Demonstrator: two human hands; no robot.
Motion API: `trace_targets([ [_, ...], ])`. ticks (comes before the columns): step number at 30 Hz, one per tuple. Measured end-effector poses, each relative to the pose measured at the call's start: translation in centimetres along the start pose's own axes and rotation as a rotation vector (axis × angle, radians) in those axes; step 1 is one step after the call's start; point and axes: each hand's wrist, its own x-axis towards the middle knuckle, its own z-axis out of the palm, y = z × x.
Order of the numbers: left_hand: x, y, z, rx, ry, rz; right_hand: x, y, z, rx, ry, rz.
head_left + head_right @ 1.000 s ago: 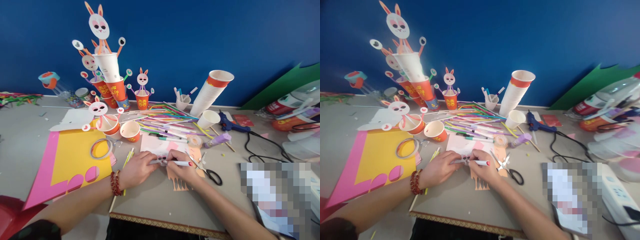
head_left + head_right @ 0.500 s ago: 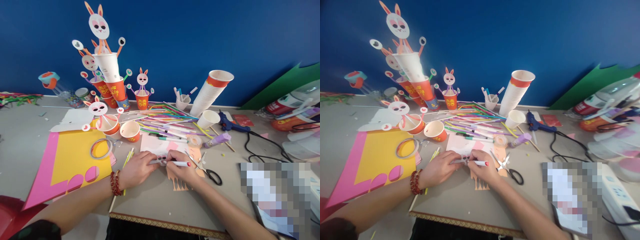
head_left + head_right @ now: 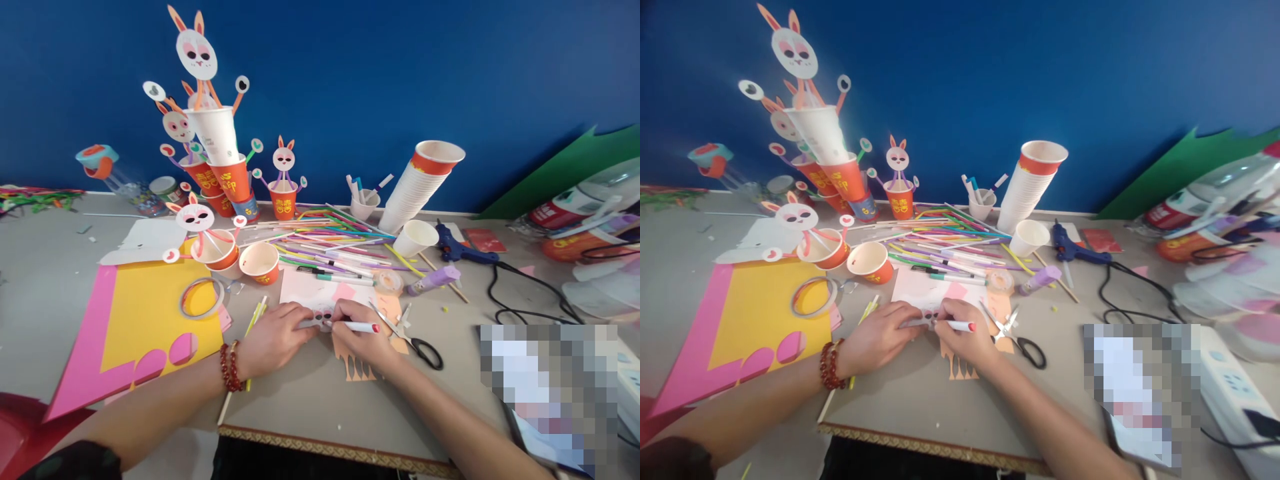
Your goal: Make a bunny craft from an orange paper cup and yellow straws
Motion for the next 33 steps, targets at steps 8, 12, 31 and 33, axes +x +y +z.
trace_targets([
  [8,-0.08,-0.11,0.08,-0.011,-0.006,0.008,0.04,0.06,0.03,-0.005,0.007,-0.003],
  [12,-0.11,-0.1,0.12,-0.009,-0.007,0.006,0.05,0.0,0.02,-0.007,-0.004,-0.008],
  [31,-0.07,-0.09,0.14,-0.009,-0.016,-0.001,0.03,0.25,0.11,-0.007,0.014,-0.014],
  [33,-0.11,-0.09,0.16,-0.007,-0.019,-0.004,0.02,0.31,0.11,-0.008,0.021,-0.013],
])
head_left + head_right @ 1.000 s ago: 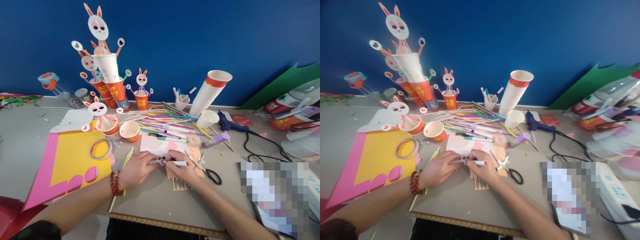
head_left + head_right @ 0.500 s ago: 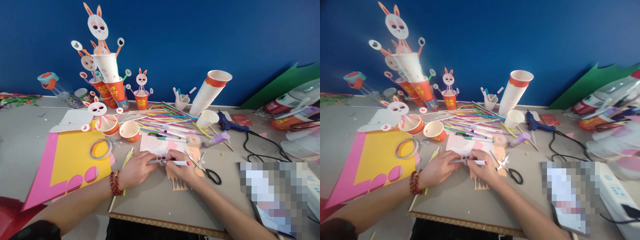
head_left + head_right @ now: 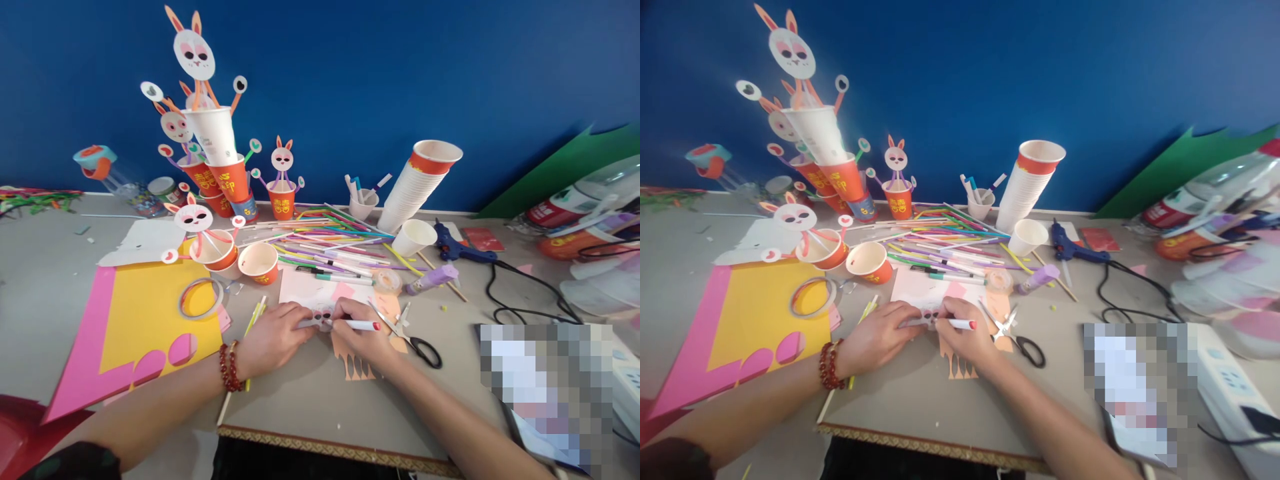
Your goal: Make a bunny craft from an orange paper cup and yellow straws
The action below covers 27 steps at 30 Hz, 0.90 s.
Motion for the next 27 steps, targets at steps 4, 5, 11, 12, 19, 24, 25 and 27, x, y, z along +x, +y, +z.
trace_targets([
  [4,0.0,0.03,-0.02,0.002,0.008,-0.004,-0.01,-0.01,0.01,0.001,-0.004,-0.004],
  [5,0.01,0.04,-0.04,0.001,0.011,-0.003,-0.01,-0.03,0.01,0.003,-0.007,-0.006],
  [11,0.0,0.03,-0.04,-0.009,0.014,0.001,-0.03,-0.17,0.0,-0.001,-0.001,-0.008],
  [12,-0.01,0.02,-0.01,-0.008,0.014,0.0,-0.03,-0.2,0.0,-0.001,-0.002,-0.009],
  [19,0.0,-0.04,0.07,-0.003,0.011,0.004,0.03,-0.49,-0.04,0.001,-0.012,-0.007],
  [24,0.01,-0.01,-0.01,-0.006,0.013,0.004,-0.03,-0.46,-0.08,0.006,-0.011,-0.002],
  [25,0.01,-0.01,-0.02,-0.008,0.015,0.006,-0.03,-0.44,-0.07,0.005,-0.012,-0.003],
  [27,0.01,-0.02,-0.03,-0.008,0.019,0.011,-0.01,-0.38,-0.04,-0.001,-0.017,-0.011],
])
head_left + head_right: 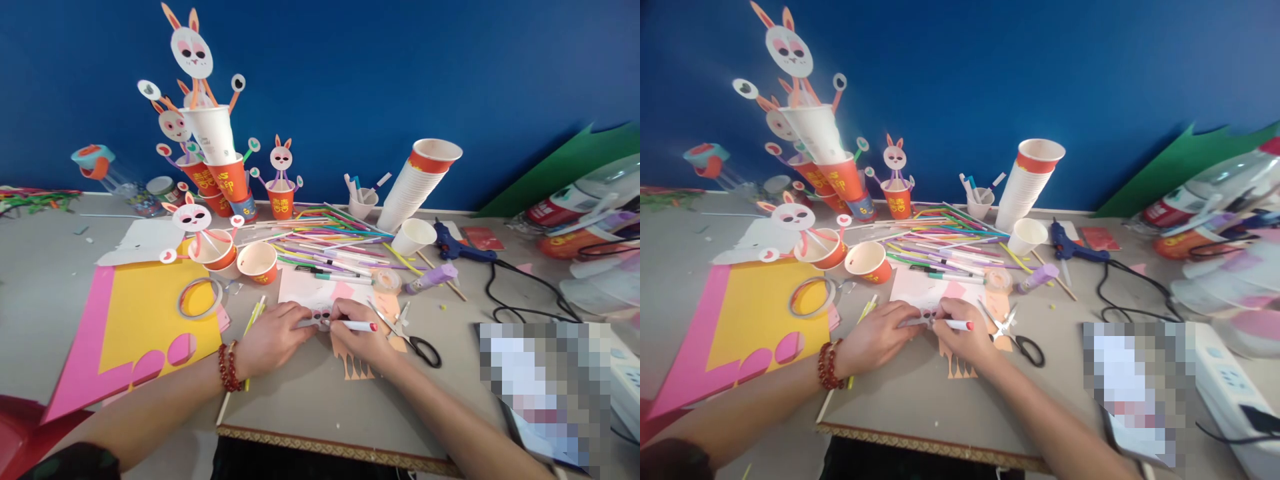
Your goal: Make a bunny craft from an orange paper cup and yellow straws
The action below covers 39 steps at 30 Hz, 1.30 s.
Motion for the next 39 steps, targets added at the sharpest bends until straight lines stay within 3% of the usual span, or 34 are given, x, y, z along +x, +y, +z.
trace_targets([
  [39,0.06,0.02,-0.07,0.007,0.007,0.001,0.02,0.0,-0.01,0.012,0.018,0.003],
])
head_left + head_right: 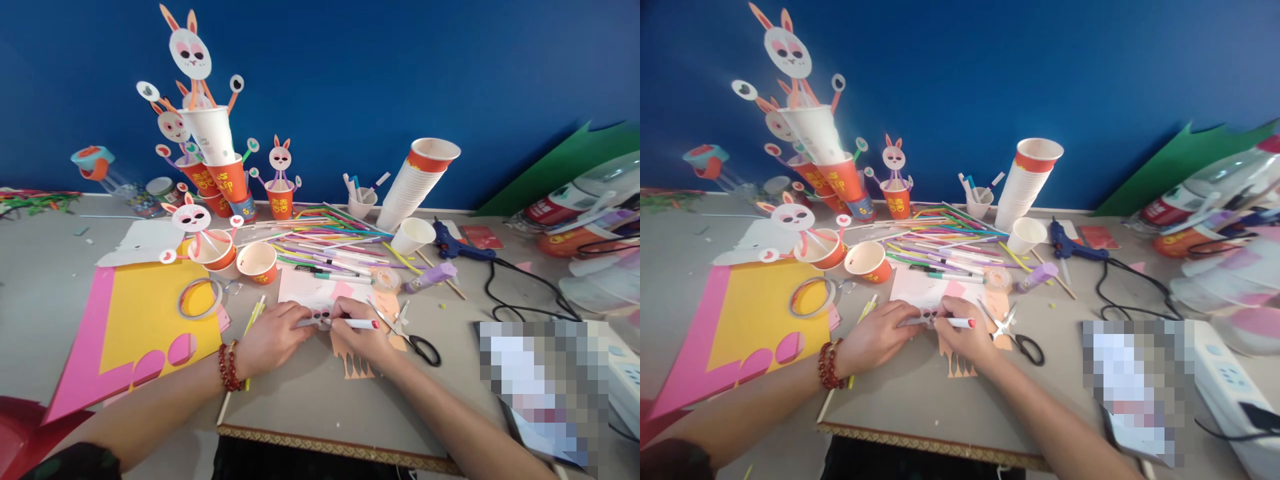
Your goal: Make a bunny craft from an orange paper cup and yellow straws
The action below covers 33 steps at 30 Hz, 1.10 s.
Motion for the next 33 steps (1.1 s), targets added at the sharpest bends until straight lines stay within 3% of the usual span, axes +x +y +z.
trace_targets([
  [19,0.1,0.1,-0.2,0.009,0.007,-0.007,-0.4,1.0,-0.4,0.083,0.065,0.012],
  [33,0.1,0.1,-0.2,0.021,-0.008,-0.006,-0.4,0.7,-0.6,0.037,0.022,0.018],
])
